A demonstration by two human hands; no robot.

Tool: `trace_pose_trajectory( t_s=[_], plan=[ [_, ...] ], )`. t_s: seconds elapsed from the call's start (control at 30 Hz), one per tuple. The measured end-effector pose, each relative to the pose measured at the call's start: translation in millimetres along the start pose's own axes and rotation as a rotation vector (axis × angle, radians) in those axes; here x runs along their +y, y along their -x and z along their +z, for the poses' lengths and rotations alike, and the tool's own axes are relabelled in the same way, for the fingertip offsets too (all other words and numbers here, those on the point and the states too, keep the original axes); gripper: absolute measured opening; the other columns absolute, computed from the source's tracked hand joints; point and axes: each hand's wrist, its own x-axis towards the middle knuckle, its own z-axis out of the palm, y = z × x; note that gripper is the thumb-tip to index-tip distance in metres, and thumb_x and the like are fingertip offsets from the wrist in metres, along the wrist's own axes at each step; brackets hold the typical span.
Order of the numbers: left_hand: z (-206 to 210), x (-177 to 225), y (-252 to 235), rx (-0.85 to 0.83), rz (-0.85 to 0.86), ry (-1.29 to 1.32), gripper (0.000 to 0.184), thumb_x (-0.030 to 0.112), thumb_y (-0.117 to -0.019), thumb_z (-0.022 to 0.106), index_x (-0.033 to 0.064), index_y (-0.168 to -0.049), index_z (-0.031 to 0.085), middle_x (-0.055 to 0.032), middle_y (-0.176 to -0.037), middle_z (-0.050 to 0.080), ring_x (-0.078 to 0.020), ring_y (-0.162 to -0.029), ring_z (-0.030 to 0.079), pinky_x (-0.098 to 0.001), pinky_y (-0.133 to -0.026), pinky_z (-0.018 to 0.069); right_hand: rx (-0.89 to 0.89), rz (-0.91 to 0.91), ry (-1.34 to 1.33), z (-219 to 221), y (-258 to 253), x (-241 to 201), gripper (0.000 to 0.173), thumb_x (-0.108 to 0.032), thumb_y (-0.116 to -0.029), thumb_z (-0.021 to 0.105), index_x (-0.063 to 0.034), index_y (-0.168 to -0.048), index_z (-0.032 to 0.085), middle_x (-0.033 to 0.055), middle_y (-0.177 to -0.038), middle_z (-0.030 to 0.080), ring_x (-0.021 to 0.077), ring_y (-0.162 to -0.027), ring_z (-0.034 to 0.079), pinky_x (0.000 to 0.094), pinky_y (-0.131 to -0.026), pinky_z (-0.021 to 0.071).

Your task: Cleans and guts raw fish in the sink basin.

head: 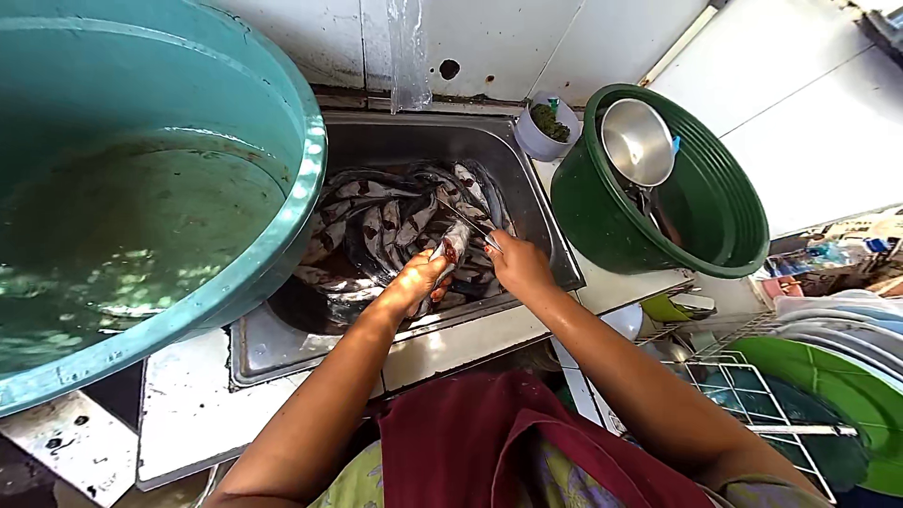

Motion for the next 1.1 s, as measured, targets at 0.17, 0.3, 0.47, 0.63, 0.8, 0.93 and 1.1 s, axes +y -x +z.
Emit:
trace_pose_trajectory(
  t_s=[0.17, 0.3, 0.47, 0.63, 0.8, 0.93, 1.1],
  plan=[
    [-2.6, -5.8, -0.3, 0.024, 0.052, 0.057, 0.018, 0.021, -0.1085, 0.039, 0.0132, -0.1, 0.052, 0.001, -0.067, 0.051, -0.0065, -0.05, 0.047, -0.0198, -0.046, 0.0418, 0.008, -0.184, 0.057, 8.1, 23.1, -4.7, 0.028, -0.025, -0.1054, 0.054, -0.0095, -0.126, 0.067, 0.0169, -0.104, 0.073, 0.0387, -0.087, 0.073, 0.0596, -0.07, 0.0567],
    [-4.1, -3.9, 8.5, 0.041, 0.082, 0.133, 0.028, 0.005, -0.0852, 0.042, 0.0155, -0.109, 0.052, 0.0013, -0.074, 0.055, -0.0069, -0.053, 0.05, -0.0223, -0.049, 0.0445, -0.005, -0.125, -0.134, 3.3, 30.8, 0.2, 0.029, -0.023, -0.1057, 0.056, -0.0079, -0.128, 0.067, 0.0177, -0.101, 0.073, 0.0382, -0.092, 0.072, 0.0625, -0.079, 0.0556],
    [-3.0, 0.8, 13.5, 0.055, 0.139, 0.069, 0.034, 0.0, -0.0835, 0.046, 0.0141, -0.114, 0.051, 0.0011, -0.077, 0.056, -0.0069, -0.057, 0.052, -0.0225, -0.051, 0.0456, -0.005, -0.204, -0.24, -1.0, 32.9, -5.4, 0.026, -0.021, -0.1042, 0.057, -0.006, -0.122, 0.068, 0.0158, -0.095, 0.072, 0.0341, -0.087, 0.071, 0.0603, -0.076, 0.0562],
    [-0.5, 2.4, 19.4, 0.023, 0.193, 0.085, 0.029, -0.001, -0.0775, 0.051, 0.0143, -0.102, 0.055, 0.0007, -0.073, 0.058, -0.0073, -0.055, 0.053, -0.0233, -0.05, 0.0461, -0.005, -0.244, -0.178, 3.3, 38.5, -7.4, 0.027, -0.024, -0.1044, 0.057, -0.0085, -0.124, 0.069, 0.0155, -0.093, 0.073, 0.0349, -0.085, 0.072, 0.0604, -0.073, 0.0562],
    [1.7, 4.8, 22.3, -0.046, 0.2, 0.06, 0.039, -0.003, -0.078, 0.049, 0.0131, -0.114, 0.056, -0.0007, -0.077, 0.058, -0.007, -0.056, 0.052, -0.021, -0.049, 0.0441, 0.114, -0.207, -0.151, -5.2, 46.7, -10.1, 0.026, -0.021, -0.1029, 0.058, -0.0052, -0.122, 0.068, 0.0165, -0.093, 0.072, 0.0356, -0.084, 0.072, 0.0601, -0.071, 0.0562],
    [8.0, 8.0, 28.5, 0.011, 0.214, 0.016, 0.03, -0.004, -0.0779, 0.051, 0.0123, -0.102, 0.057, 0.0001, -0.074, 0.059, -0.0068, -0.056, 0.053, -0.0224, -0.05, 0.0442, 0.082, -0.228, -0.144, -1.4, 55.5, -16.3, 0.028, -0.023, -0.1032, 0.057, -0.0072, -0.123, 0.069, 0.0164, -0.096, 0.074, 0.0365, -0.086, 0.072, 0.061, -0.073, 0.0562],
    [6.4, 9.7, 33.7, -0.011, 0.188, -0.008, 0.034, -0.003, -0.082, 0.048, 0.0108, -0.112, 0.056, -0.0015, -0.078, 0.056, -0.0077, -0.056, 0.049, -0.0221, -0.049, 0.0412, 0.054, 0.037, -0.419, -12.0, 52.2, -7.8, 0.028, -0.022, -0.108, 0.051, -0.0035, -0.123, 0.066, 0.0161, -0.092, 0.069, 0.0281, -0.074, 0.067, 0.0519, -0.072, 0.0568]
  ],
)
